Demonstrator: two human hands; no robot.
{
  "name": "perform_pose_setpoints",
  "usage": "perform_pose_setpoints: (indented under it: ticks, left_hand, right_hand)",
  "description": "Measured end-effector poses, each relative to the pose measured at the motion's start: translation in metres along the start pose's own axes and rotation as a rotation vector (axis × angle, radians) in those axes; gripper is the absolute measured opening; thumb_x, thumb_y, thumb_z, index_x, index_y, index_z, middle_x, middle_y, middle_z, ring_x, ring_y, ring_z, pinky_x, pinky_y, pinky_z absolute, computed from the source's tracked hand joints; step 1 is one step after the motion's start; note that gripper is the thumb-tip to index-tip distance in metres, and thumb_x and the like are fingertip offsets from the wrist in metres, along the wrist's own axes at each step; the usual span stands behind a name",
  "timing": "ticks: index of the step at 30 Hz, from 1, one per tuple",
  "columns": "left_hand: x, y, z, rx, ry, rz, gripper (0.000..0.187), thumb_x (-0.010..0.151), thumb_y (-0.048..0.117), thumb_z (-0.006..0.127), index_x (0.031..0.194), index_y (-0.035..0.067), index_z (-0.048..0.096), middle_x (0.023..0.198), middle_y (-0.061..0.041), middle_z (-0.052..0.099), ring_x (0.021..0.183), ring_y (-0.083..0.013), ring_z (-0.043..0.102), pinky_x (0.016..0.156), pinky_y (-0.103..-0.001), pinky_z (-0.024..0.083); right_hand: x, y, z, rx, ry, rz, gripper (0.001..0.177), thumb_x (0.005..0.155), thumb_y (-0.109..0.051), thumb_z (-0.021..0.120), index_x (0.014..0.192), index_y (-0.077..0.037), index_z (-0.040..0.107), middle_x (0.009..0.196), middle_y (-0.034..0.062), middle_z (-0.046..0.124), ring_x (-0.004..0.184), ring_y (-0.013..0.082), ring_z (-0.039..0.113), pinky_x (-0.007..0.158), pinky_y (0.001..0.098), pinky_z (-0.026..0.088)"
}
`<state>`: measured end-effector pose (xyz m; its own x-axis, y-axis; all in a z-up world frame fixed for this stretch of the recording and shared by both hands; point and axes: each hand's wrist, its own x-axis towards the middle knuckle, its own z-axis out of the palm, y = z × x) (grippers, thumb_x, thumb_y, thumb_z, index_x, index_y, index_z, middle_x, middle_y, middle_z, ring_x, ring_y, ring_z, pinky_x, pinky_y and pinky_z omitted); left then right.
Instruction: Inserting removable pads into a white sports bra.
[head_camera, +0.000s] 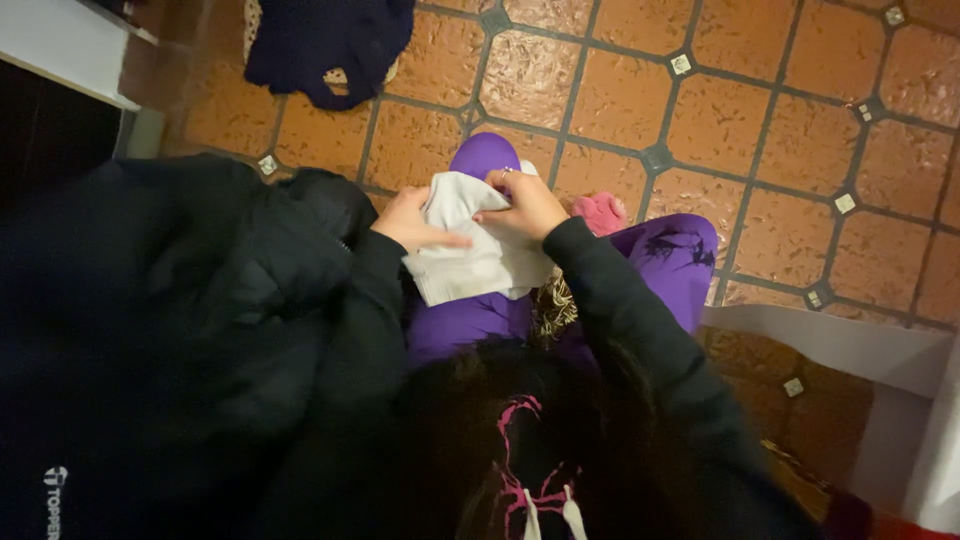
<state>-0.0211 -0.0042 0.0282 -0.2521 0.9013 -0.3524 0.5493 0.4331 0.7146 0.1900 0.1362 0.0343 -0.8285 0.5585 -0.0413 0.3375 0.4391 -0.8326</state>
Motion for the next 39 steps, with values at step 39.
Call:
perform_pose_setpoints:
  ticks: [39]
  left_hand:
    - [-0.082, 0.069, 0.075, 0.267, 0.249, 0.637, 0.058, 0.073, 0.027, 0.088, 0.124, 0.008, 0.069, 0.136, -0.011, 0.059, 0.127, -0.0332, 0.052, 0.104, -0.045, 0.044]
  right_hand:
    - [-0.173, 0.045, 0.04, 0.69, 0.382, 0.794, 0.053, 0.082, -0.025, 0.08, 0.115, -0.004, 0.045, 0.088, 0.0023, 0.066, 0.071, 0.0131, 0.065, 0.058, 0.0307, 0.056]
